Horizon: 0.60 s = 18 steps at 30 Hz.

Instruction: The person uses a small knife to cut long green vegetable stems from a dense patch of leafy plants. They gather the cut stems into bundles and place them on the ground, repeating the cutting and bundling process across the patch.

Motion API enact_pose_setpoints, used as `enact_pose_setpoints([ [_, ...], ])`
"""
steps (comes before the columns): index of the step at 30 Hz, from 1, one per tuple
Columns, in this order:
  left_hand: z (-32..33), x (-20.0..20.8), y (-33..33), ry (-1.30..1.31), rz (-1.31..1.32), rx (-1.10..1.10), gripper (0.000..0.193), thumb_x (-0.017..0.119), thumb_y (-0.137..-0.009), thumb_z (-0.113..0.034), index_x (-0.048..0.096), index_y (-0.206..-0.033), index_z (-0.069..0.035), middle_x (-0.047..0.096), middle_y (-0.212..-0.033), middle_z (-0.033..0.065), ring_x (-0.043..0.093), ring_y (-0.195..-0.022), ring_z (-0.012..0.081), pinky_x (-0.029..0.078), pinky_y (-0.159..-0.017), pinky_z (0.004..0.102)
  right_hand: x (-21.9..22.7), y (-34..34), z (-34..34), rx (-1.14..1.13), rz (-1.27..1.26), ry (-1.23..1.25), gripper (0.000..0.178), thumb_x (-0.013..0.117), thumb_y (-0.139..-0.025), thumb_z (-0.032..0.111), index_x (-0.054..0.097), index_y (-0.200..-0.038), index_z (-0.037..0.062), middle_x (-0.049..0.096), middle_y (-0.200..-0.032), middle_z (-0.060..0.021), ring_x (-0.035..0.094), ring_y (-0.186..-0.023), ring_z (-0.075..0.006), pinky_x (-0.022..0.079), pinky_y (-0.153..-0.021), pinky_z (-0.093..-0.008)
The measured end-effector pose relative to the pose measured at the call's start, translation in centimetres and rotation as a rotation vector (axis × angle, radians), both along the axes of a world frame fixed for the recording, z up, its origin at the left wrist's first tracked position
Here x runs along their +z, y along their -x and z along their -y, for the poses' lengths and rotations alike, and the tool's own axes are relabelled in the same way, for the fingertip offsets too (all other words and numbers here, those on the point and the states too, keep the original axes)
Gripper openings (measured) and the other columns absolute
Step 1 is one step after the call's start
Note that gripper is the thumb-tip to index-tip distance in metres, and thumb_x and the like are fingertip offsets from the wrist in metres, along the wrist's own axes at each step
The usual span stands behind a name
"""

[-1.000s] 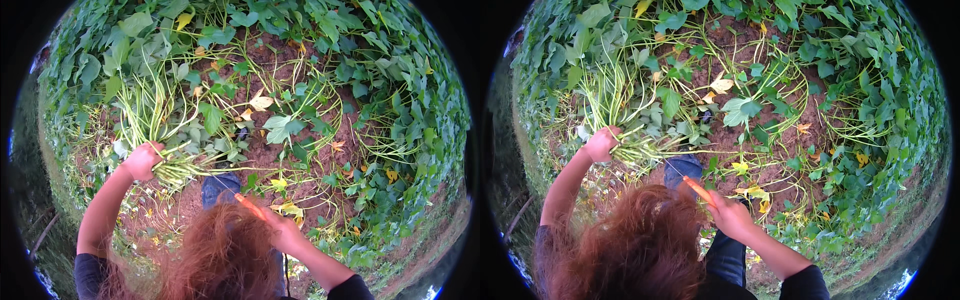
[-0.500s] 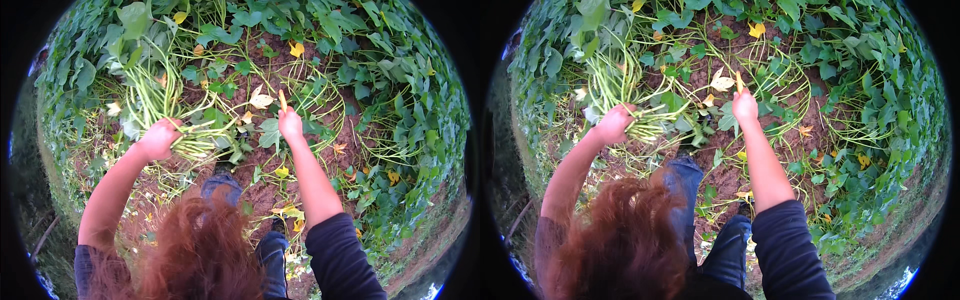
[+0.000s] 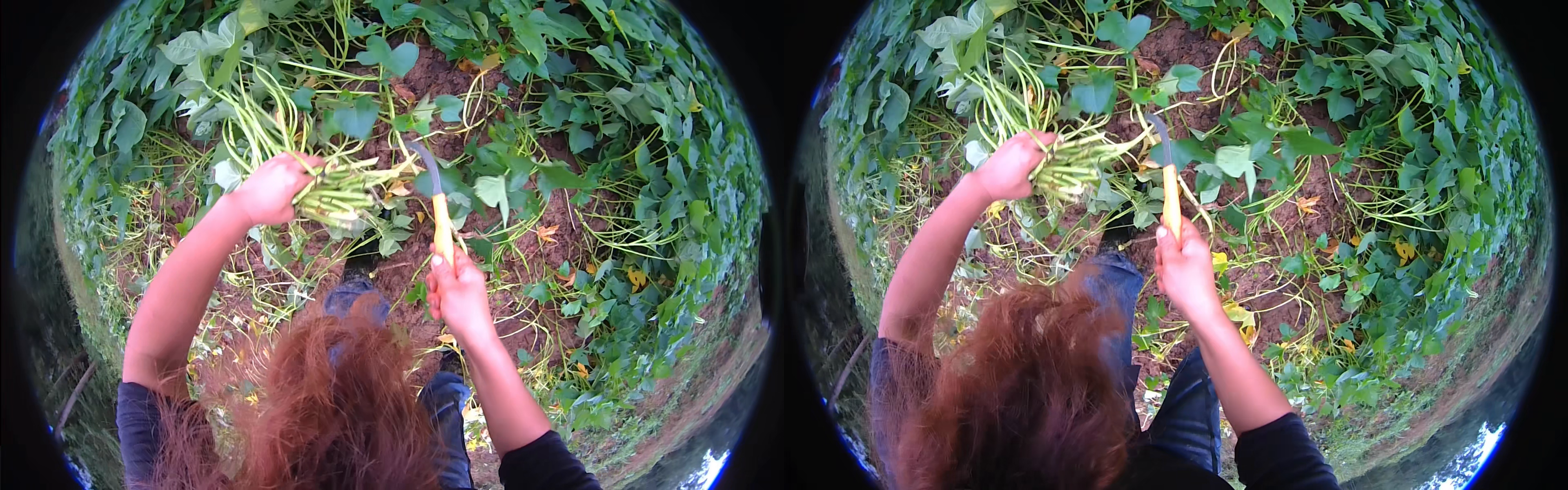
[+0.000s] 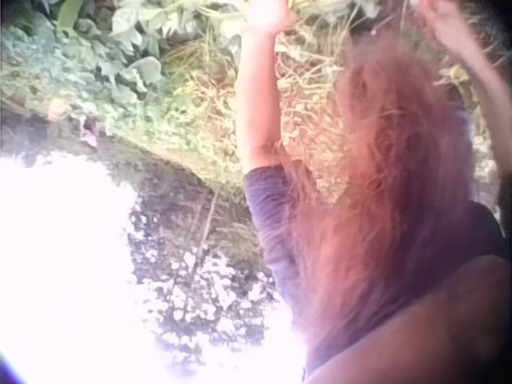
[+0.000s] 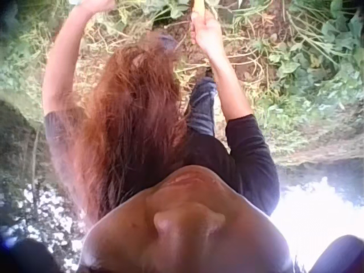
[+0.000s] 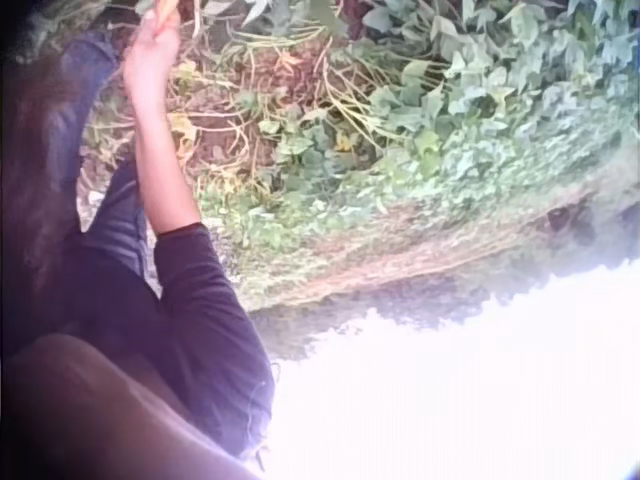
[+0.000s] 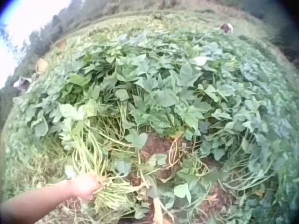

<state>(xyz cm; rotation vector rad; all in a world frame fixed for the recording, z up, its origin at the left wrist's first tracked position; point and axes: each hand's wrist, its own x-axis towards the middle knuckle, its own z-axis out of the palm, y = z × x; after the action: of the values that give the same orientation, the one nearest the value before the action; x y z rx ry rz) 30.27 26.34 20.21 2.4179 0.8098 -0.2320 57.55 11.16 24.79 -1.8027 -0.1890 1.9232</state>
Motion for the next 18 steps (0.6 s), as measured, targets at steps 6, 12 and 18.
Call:
enact_pose_setpoints([
  [6,-9.6,-4.6,-6.6,0.171,-0.007,-0.191,0.038,0.068,-0.058,-0.012,0.062,-0.095,-0.002,0.058,-0.108,0.0177,0.058,-0.096,0.0345,0.046,-0.089,0.0403,0.3,0.5,0.2,-0.092,-0.108,0.027,0.025,0.045,-0.097,0.017,0.046,-0.121,0.0085,0.045,-0.069,0.0001,0.039,-0.044,-0.0065,0.032,-0.037,-0.0216],
  [12,-13.0,-10.4,-10.8,0.065,-0.003,-0.455,0.053,0.072,-0.056,-0.02,0.063,-0.106,-0.005,0.051,-0.125,0.0168,0.043,-0.12,0.0339,0.035,-0.103,0.041,0.5,-0.6,0.2,-0.131,-0.156,0.073,0.028,0.045,-0.097,0.015,0.043,-0.125,0.0078,0.044,-0.068,-0.0002,0.037,-0.044,-0.007,0.033,-0.038,-0.0221],
  [18,-11.3,-15.9,-10.6,0.339,-0.458,-0.639,0.055,0.076,-0.054,-0.028,0.063,-0.101,-0.003,0.06,-0.105,0.0135,0.05,-0.114,0.0287,0.015,-0.116,0.04,0.7,-0.3,1.3,0.031,-0.115,0.071,0.028,0.051,-0.094,0.013,0.045,-0.12,0.0071,0.047,-0.064,-0.0004,0.045,-0.048,-0.0105,0.039,-0.048,-0.0249],
])
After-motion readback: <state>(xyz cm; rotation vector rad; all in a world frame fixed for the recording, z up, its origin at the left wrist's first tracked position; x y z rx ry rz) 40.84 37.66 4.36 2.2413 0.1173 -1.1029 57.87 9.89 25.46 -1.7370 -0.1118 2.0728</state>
